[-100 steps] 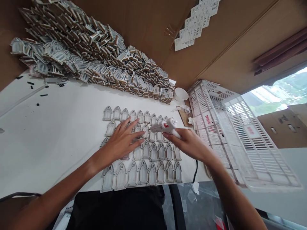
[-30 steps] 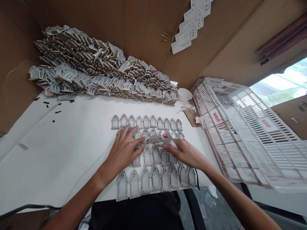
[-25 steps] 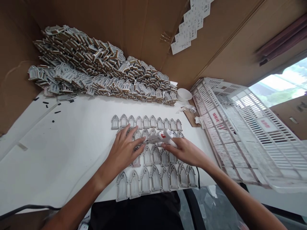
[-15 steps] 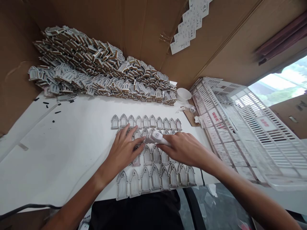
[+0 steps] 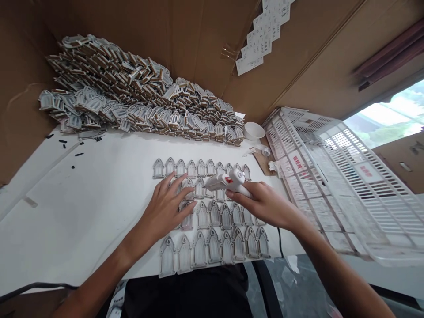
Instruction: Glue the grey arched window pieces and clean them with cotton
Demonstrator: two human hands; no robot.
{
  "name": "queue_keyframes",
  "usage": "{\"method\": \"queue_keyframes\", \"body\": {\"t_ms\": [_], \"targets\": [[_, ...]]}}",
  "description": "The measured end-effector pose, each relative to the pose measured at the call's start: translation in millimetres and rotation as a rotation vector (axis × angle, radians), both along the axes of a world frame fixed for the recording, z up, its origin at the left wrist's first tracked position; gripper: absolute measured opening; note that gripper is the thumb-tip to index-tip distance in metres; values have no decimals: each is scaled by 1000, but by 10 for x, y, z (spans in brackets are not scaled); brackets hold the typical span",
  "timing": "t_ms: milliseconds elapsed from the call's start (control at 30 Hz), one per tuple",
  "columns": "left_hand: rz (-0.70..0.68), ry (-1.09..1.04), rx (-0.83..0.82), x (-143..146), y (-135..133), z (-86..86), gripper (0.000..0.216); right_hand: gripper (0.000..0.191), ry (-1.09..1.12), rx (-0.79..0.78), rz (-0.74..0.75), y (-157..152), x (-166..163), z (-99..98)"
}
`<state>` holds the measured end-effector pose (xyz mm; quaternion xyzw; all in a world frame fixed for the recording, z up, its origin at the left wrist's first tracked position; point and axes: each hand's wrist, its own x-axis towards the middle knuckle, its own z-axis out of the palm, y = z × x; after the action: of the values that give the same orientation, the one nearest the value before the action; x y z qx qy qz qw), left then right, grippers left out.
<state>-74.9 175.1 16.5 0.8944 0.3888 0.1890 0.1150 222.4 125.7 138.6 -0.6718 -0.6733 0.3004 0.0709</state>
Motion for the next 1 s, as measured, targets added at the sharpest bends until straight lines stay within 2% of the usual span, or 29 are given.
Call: {"method": "queue_keyframes", "body": {"t_ms": [200,400,600,767,1000], "targets": [[14,17,112,-89,-40,-9,34,55,127,-29,-112,26,-169,-365],[14,5,143,-87,-49,-18,33,54,144,-2,-113,64,-283,-522],[22,-4,117,-98,-57,-19,32,53,77,18,-109,97,-294,-593],[25,7,116,-92,-65,-28,33,51,-61,78,-52,92,-336,-607],[41,26,132,-90,-92,-48,34,54,-180,34,8,147,-374,-417]]}}
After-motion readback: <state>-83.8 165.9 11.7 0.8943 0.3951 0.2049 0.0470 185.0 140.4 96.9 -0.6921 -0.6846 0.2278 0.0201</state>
